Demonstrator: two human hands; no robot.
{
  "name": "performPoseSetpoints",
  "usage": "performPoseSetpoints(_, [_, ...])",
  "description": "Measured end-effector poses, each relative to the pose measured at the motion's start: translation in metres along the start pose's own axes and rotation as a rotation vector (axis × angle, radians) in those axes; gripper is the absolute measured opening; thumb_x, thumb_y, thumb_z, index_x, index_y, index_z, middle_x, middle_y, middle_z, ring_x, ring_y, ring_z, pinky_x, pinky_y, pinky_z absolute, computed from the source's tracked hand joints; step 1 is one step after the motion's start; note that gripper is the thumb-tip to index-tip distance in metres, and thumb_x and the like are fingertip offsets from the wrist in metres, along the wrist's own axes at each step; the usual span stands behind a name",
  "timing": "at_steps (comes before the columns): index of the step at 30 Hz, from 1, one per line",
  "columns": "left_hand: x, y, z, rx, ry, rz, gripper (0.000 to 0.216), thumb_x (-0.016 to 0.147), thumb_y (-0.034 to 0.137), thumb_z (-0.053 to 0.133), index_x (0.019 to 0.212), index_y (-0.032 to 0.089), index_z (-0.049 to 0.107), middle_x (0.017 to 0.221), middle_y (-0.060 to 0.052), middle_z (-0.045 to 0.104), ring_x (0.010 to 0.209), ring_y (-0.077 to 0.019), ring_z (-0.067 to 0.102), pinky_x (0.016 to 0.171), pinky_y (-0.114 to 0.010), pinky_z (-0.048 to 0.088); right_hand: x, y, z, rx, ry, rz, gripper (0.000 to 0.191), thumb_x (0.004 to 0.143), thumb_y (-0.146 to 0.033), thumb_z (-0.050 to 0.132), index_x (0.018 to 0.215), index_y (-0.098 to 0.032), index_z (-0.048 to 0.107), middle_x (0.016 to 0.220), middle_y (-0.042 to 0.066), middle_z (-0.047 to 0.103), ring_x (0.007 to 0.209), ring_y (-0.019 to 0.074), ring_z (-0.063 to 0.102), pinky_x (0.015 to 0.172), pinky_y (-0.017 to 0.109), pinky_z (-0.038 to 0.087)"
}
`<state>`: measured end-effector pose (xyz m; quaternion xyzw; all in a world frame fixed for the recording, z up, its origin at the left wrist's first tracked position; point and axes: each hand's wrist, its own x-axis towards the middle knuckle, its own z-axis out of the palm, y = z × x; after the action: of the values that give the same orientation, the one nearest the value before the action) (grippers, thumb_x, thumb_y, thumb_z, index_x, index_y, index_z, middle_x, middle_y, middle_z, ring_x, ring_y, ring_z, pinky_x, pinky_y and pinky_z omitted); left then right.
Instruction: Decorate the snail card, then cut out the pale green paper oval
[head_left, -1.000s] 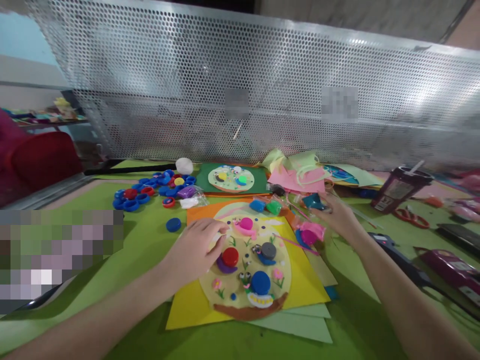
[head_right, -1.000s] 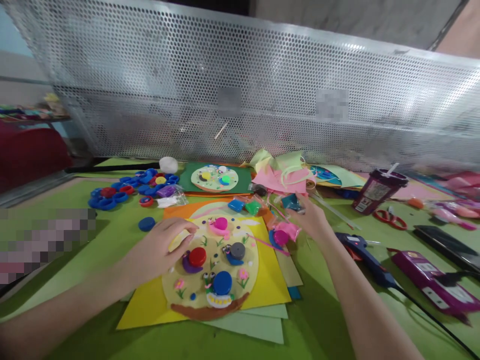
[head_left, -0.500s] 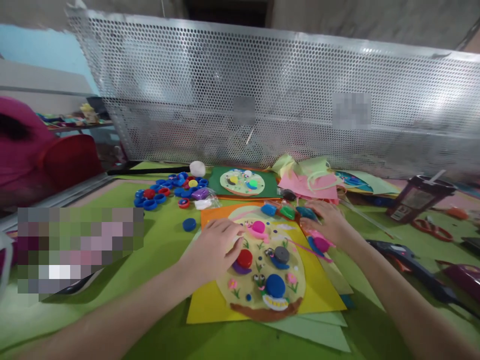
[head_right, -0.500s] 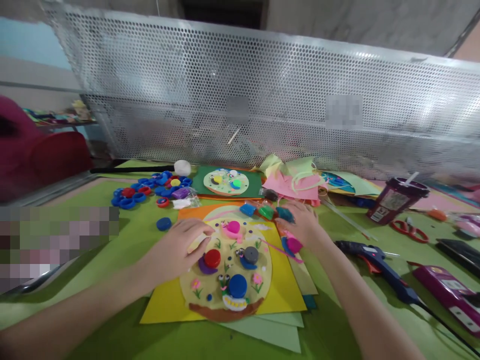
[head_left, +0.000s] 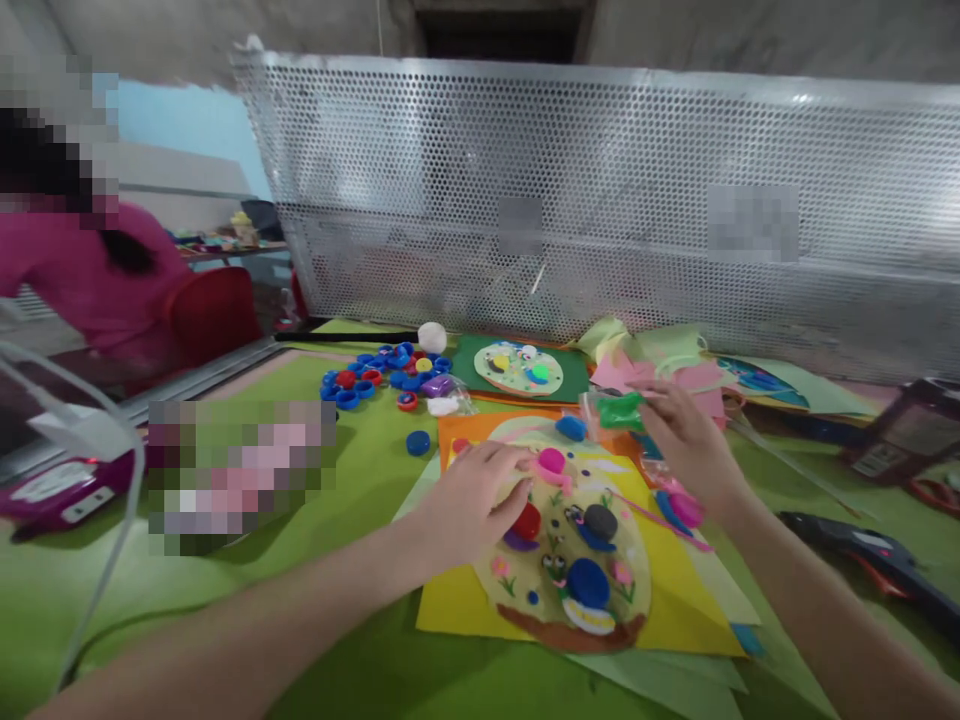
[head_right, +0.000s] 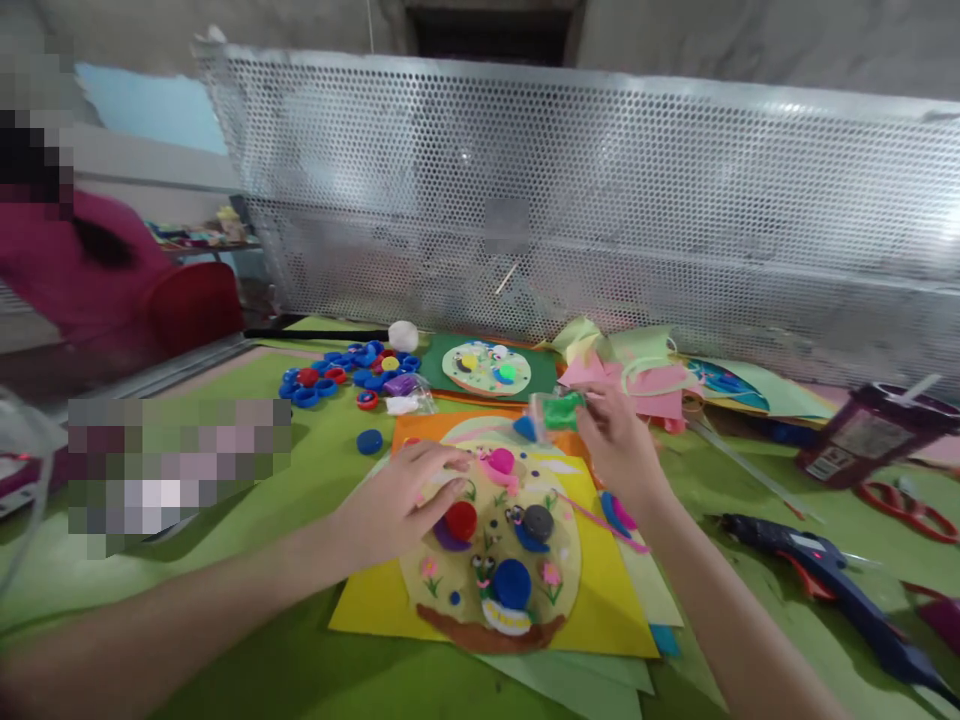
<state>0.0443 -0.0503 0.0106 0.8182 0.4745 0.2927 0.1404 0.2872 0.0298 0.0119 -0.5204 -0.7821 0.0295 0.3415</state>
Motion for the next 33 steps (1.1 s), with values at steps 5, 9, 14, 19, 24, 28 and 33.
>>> performPoseSetpoints(5, [0.0,0.01,-0.001,-0.222,-0.111,-0.095,0.021,0.086,0.037,0.047,0.092,0.021,0.06,0.091,-0.003,0.07,0.076,-0.0165,0.066,0.063,-0.025,0.054,-0.031,-0.045,-0.005,0.688,-0.247,-0.034,0.02,0.088,-0.03,0.041,0.106,-0.024,0.047,0.092,0.005,0.063,0.078,0.0169,0.061,0.064,0.027,0.052])
performPoseSetpoints(9, [-0.002,0.013,0.006,-0.311,-0.155,-0.099,0.022,0.088,0.03,0.045,0.076,0.018,0.059,0.07,-0.001,0.071,0.061,-0.0141,0.066,0.052,-0.021,0.052,-0.046,-0.053,-0.002,0.625,-0.165,-0.055,0.024,0.088,-0.025,0.041,0.112,-0.026,0.044,0.104,0.006,0.059,0.091,0.0181,0.058,0.074,0.031,0.049])
performPoseSetpoints(14, [-0.007,0.022,0.005,-0.245,-0.053,0.022,0.024,0.084,0.033,0.053,0.066,0.018,0.058,0.065,0.0,0.061,0.06,-0.0144,0.058,0.054,-0.023,0.046,-0.056,-0.065,-0.008,0.279,-0.027,-0.279,0.005,0.082,-0.022,0.053,0.079,-0.022,0.049,0.077,0.002,0.055,0.074,0.0178,0.053,0.062,0.028,0.043])
performPoseSetpoints(19, [-0.017,0.027,0.007,-0.167,-0.035,0.255,0.035,0.086,0.043,0.046,0.06,0.02,0.053,0.057,0.0,0.057,0.065,-0.0172,0.052,0.064,-0.027,0.043,-0.072,-0.09,-0.009,0.315,-0.304,-0.343,0.026,0.081,-0.026,0.056,0.06,-0.02,0.041,0.058,-0.003,0.049,0.054,0.0113,0.044,0.048,0.022,0.033])
performPoseSetpoints(24, [-0.022,0.027,0.009,-0.075,0.011,0.331,0.037,0.087,0.039,0.045,0.056,0.021,0.048,0.052,0.001,0.054,0.063,-0.0171,0.047,0.064,-0.03,0.038,-0.075,-0.094,-0.01,0.368,-0.378,-0.323,0.023,0.082,-0.016,0.051,0.062,-0.02,0.041,0.063,-0.003,0.049,0.058,0.0103,0.044,0.051,0.021,0.032])
performPoseSetpoints(28, [-0.022,0.03,0.009,-0.161,0.014,0.369,0.037,0.087,0.039,0.046,0.056,0.021,0.05,0.05,0.004,0.053,0.058,-0.0142,0.046,0.064,-0.028,0.038,-0.073,-0.088,-0.015,0.447,-0.424,-0.433,0.026,0.087,-0.014,0.044,0.062,-0.019,0.041,0.061,-0.004,0.046,0.058,0.0092,0.042,0.053,0.02,0.031])
performPoseSetpoints(33, [-0.019,0.033,0.001,-0.475,-0.06,0.235,0.037,0.084,0.035,0.054,0.054,0.022,0.037,0.053,0.007,0.043,0.057,-0.0121,0.04,0.06,-0.024,0.037,-0.066,-0.078,-0.021,0.581,-0.359,-0.468,0.024,0.086,-0.011,0.044,0.064,-0.02,0.04,0.061,-0.004,0.042,0.058,0.0092,0.04,0.053,0.019,0.031])
